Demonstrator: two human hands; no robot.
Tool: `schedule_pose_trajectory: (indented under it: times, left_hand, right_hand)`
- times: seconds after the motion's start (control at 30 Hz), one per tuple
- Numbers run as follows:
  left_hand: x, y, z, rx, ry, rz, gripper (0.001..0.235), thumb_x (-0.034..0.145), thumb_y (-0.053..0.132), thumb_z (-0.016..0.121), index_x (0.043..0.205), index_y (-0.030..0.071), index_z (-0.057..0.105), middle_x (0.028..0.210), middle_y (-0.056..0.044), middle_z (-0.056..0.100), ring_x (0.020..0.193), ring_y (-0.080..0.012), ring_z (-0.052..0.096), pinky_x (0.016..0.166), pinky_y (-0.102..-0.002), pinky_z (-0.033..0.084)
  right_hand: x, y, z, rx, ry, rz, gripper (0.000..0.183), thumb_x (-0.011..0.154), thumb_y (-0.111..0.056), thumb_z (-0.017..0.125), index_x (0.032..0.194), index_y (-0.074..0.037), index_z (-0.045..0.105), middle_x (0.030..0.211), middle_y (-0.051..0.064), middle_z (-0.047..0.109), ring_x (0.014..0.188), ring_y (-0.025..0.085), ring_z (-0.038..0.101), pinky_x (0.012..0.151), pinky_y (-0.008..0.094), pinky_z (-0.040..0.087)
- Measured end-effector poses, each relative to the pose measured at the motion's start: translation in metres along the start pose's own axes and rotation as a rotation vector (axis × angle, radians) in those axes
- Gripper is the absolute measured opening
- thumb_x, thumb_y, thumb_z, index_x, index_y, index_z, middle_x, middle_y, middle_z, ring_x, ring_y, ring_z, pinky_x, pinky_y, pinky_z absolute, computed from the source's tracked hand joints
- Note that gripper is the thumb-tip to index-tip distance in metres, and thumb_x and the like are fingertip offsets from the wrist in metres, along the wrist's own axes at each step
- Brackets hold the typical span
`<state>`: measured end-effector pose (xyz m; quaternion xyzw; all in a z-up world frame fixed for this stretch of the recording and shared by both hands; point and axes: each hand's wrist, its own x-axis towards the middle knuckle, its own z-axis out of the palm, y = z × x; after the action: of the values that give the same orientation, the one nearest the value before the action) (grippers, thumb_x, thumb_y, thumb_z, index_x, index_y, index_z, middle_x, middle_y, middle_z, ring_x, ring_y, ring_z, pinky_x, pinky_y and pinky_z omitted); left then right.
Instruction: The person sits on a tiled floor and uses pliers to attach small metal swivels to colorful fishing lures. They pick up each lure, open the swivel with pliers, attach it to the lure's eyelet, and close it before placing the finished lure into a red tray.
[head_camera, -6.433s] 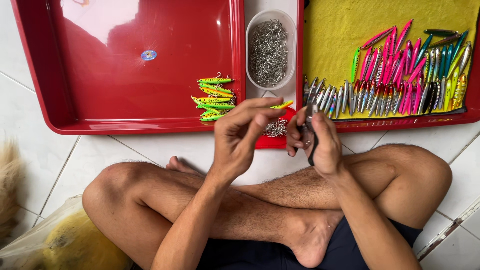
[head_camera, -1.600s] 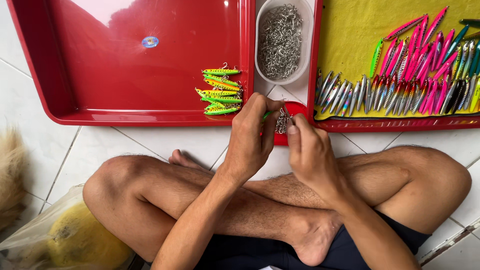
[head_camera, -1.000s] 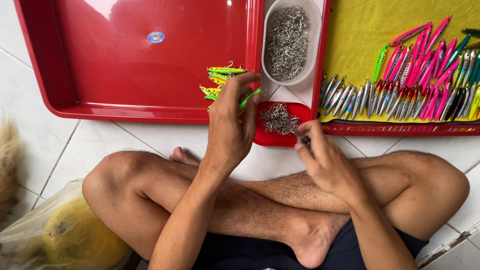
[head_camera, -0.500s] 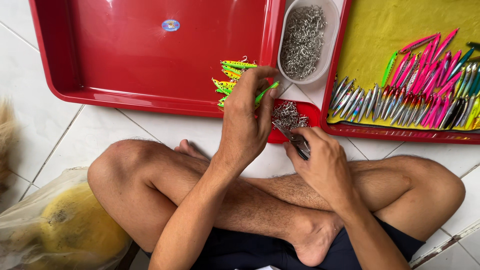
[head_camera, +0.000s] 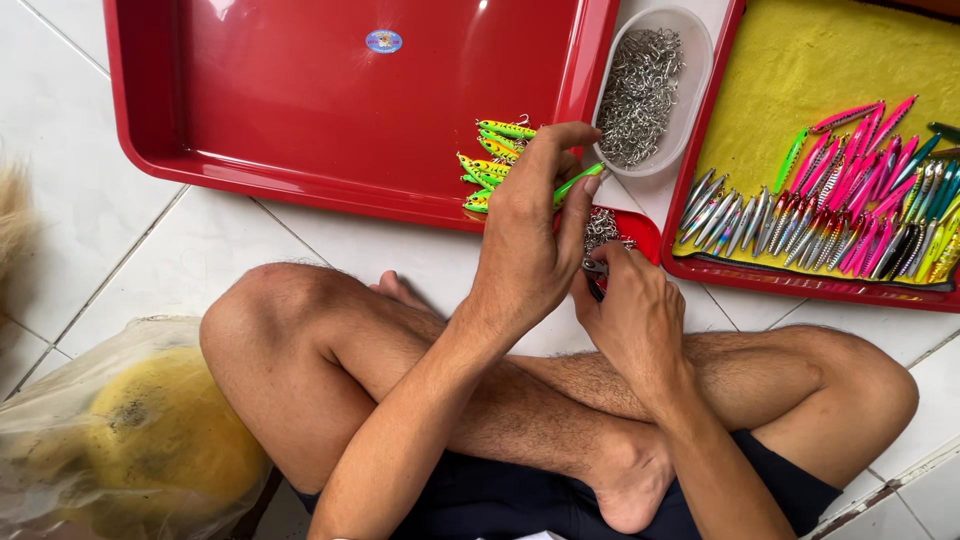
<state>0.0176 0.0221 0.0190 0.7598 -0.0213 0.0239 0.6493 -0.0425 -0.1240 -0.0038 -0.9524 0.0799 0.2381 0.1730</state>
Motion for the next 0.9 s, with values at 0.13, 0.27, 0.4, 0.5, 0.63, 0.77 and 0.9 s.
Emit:
schedule_pose_trajectory:
  times: [0.13,0.27,0.4,0.5,0.63,0.77,0.9]
  left_hand:
    - [0.001,0.002,-0.001,-0.021,-0.006,-0.009,0.026,0.105,0.008,0.053,0.13,0.013,0.054,0.083,-0.007,0.059,0.081,-0.0257,0.061,0.084,-0.041,0.055]
    - [0.002,0.001,-0.001,-0.024,-0.008,-0.003,0.025,0.104,0.007,0.054,0.129,0.013,0.054,0.083,-0.007,0.058,0.081,-0.0272,0.061,0.084,-0.042,0.055]
    - [0.0,0.002,0.0,-0.021,-0.02,-0.01,0.025,0.104,0.008,0.053,0.128,0.012,0.055,0.082,-0.006,0.057,0.081,-0.0262,0.061,0.084,-0.041,0.055]
    - [0.002,0.003,0.001,-0.014,-0.029,-0.003,0.025,0.104,0.008,0.053,0.129,0.012,0.054,0.082,-0.007,0.057,0.081,-0.0267,0.061,0.084,-0.042,0.055]
    - [0.002,0.004,0.0,-0.021,-0.034,-0.014,0.024,0.104,0.008,0.052,0.128,0.012,0.054,0.082,-0.007,0.056,0.081,-0.027,0.061,0.083,-0.042,0.055]
    - [0.0,-0.002,0.001,-0.041,-0.032,-0.018,0.024,0.104,0.008,0.051,0.128,0.012,0.054,0.082,-0.008,0.056,0.081,-0.0284,0.061,0.083,-0.043,0.055]
    - [0.001,0.0,0.0,-0.055,-0.027,-0.029,0.024,0.104,0.008,0.052,0.127,0.012,0.055,0.081,-0.008,0.056,0.081,-0.0287,0.061,0.083,-0.044,0.056]
  right_hand:
    - [-0.002,0.003,0.006,0.04,0.038,0.006,0.023,0.089,-0.026,0.07,0.105,-0.009,0.066,0.097,0.018,0.074,0.09,0.045,0.073,0.079,0.061,0.057]
    - [-0.008,0.003,0.001,0.081,0.031,0.021,0.022,0.09,-0.028,0.069,0.102,-0.01,0.063,0.097,0.02,0.076,0.09,0.046,0.073,0.078,0.062,0.056]
    - [-0.009,-0.001,0.0,0.09,0.014,0.05,0.021,0.09,-0.028,0.069,0.102,-0.011,0.062,0.098,0.018,0.076,0.091,0.043,0.074,0.079,0.06,0.057]
    - [-0.006,-0.004,0.001,0.071,-0.005,0.08,0.019,0.09,-0.023,0.068,0.102,-0.01,0.061,0.099,0.021,0.075,0.092,0.045,0.074,0.08,0.062,0.057]
    - [-0.003,-0.002,0.007,0.05,-0.009,0.093,0.021,0.088,-0.022,0.066,0.103,-0.013,0.055,0.1,0.019,0.068,0.092,0.05,0.07,0.08,0.065,0.055]
    - [-0.003,-0.011,0.004,0.062,-0.031,0.125,0.027,0.084,-0.019,0.066,0.105,-0.012,0.051,0.103,0.018,0.061,0.095,0.052,0.069,0.083,0.067,0.054]
    - [-0.002,-0.013,0.004,0.085,-0.028,0.128,0.029,0.084,-0.019,0.066,0.106,-0.012,0.049,0.106,0.017,0.056,0.098,0.053,0.067,0.084,0.068,0.053]
